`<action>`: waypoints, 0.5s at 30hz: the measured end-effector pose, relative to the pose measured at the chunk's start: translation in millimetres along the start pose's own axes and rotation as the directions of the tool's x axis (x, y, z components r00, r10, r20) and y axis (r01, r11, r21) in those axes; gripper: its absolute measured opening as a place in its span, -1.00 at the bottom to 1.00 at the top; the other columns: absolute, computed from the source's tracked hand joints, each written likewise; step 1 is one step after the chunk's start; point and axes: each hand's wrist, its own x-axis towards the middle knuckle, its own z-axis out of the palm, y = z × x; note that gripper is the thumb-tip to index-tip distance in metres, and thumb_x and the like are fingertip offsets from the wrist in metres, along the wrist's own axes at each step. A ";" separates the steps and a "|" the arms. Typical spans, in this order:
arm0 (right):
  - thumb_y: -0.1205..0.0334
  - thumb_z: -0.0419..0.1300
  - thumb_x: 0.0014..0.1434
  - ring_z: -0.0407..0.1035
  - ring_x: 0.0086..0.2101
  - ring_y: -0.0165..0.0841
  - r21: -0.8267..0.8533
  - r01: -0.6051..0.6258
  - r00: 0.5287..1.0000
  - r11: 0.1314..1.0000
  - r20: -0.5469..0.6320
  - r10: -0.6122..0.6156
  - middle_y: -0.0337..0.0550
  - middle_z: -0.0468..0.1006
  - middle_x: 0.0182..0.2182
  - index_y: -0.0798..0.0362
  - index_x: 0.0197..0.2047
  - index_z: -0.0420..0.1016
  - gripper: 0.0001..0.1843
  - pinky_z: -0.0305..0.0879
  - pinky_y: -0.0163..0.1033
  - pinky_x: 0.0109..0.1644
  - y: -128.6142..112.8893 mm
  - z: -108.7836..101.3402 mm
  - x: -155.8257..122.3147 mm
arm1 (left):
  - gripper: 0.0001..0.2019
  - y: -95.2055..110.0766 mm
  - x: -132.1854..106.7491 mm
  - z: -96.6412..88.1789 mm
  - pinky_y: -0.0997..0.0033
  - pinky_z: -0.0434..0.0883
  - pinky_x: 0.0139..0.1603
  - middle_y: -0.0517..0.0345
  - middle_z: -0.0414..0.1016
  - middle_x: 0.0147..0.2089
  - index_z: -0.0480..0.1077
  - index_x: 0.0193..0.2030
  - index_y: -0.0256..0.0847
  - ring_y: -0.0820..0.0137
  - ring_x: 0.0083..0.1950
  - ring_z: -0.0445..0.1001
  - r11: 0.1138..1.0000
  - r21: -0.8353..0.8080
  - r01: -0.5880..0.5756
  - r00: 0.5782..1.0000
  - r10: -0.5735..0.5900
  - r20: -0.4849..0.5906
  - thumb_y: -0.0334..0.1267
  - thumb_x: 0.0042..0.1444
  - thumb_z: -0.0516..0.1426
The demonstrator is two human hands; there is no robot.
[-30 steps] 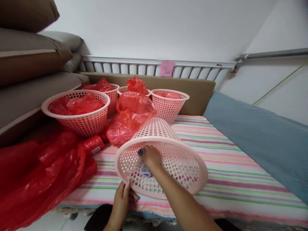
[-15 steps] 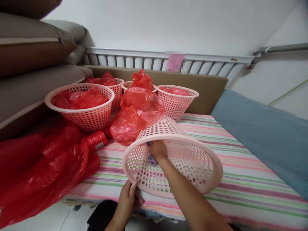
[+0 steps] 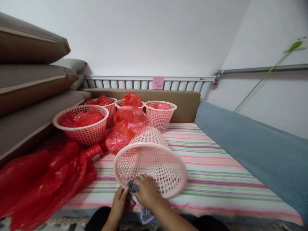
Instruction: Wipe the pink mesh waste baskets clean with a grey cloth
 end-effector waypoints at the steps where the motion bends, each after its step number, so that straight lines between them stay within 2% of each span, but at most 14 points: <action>1: 0.30 0.14 -0.09 0.25 -0.12 -0.23 -0.014 -0.002 1.000 1.000 0.010 0.002 -0.16 0.43 -0.19 -0.05 -0.24 0.45 -0.72 0.11 -0.20 -0.09 1.9 -3.0 -3.4 | -0.43 0.6 -0.9 0.7 0.49 0.25 -0.71 0.20 0.43 -0.75 0.27 -0.29 -0.22 0.32 -0.71 0.40 1.000 0.002 -0.002 1.000 0.002 -0.001 0.27 -0.19 0.14; 4: 0.34 0.12 -0.15 0.29 -0.16 -0.22 -0.027 -0.023 0.999 0.999 0.048 0.024 -0.14 0.46 -0.22 -0.03 -0.28 0.46 -0.71 0.11 -0.20 -0.13 4.8 -12.9 -14.2 | -0.42 5.7 -4.1 3.6 0.51 0.19 -0.74 0.29 0.34 -0.79 0.31 -0.33 -0.23 0.38 -0.76 0.33 1.000 0.008 -0.029 0.999 0.029 -0.023 0.26 -0.30 0.21; 6: 0.35 0.13 -0.21 0.31 -0.21 -0.23 0.029 -0.073 0.994 0.997 0.081 0.071 -0.16 0.48 -0.26 -0.04 -0.29 0.48 -0.68 0.12 -0.22 -0.18 3.9 -21.2 -24.2 | -0.43 10.2 -6.6 6.4 0.52 0.19 -0.73 0.32 0.33 -0.76 0.32 -0.39 -0.24 0.43 -0.75 0.30 0.998 0.011 -0.066 0.997 0.066 -0.048 0.23 -0.36 0.25; 9: 0.36 0.14 -0.30 0.32 -0.29 -0.29 0.288 -0.202 0.978 0.936 0.106 0.178 -0.26 0.48 -0.36 -0.05 -0.34 0.48 -0.65 0.11 -0.29 -0.26 3.3 -38.6 -46.4 | -0.46 12.2 -13.0 9.7 0.48 0.26 -0.68 0.29 0.38 -0.68 0.32 -0.41 -0.23 0.43 -0.71 0.32 0.994 0.008 -0.112 0.991 0.113 -0.077 0.21 -0.36 0.26; 10: 0.36 0.14 -0.32 0.32 -0.31 -0.32 0.424 -0.244 0.970 0.872 0.125 0.210 -0.29 0.47 -0.40 -0.03 -0.35 0.47 -0.66 0.11 -0.31 -0.28 5.4 -45.9 -55.8 | -0.45 11.1 -16.0 9.3 0.45 0.29 -0.67 0.25 0.43 -0.62 0.32 -0.36 -0.22 0.41 -0.69 0.35 0.993 0.003 -0.121 0.987 0.121 -0.102 0.22 -0.33 0.24; 12: 0.34 0.15 -0.32 0.31 -0.38 -0.35 0.693 -0.303 0.952 0.655 0.185 0.245 -0.33 0.43 -0.49 -0.01 -0.34 0.45 -0.65 0.13 -0.33 -0.32 15.3 -61.6 -77.1 | -0.40 9.2 -23.2 3.9 0.35 0.38 -0.62 0.14 0.52 -0.43 0.30 -0.20 -0.20 0.32 -0.62 0.44 0.988 0.012 -0.154 0.966 0.153 -0.210 0.21 -0.27 0.21; 13: 0.31 0.15 -0.32 0.32 -0.40 -0.35 0.796 -0.313 0.945 0.517 0.208 0.252 -0.33 0.42 -0.51 -0.01 -0.31 0.45 -0.63 0.16 -0.32 -0.33 23.6 -69.6 -88.3 | -0.38 10.6 -27.1 -1.0 0.27 0.44 -0.55 0.05 0.53 -0.30 0.27 -0.12 -0.20 0.25 -0.52 0.49 0.981 0.050 -0.189 0.939 0.195 -0.282 0.21 -0.24 0.19; 15: 0.24 0.18 -0.30 0.35 -0.40 -0.31 0.924 -0.282 0.937 0.259 0.208 0.281 -0.31 0.45 -0.50 -0.02 -0.23 0.45 -0.56 0.23 -0.26 -0.27 45.6 -83.9 -109.8 | -0.36 23.8 -34.8 -13.2 0.08 0.50 -0.28 -0.13 0.45 -0.06 0.23 -0.01 -0.24 0.09 -0.22 0.53 0.927 0.234 -0.292 0.842 0.366 -0.397 0.17 -0.14 0.15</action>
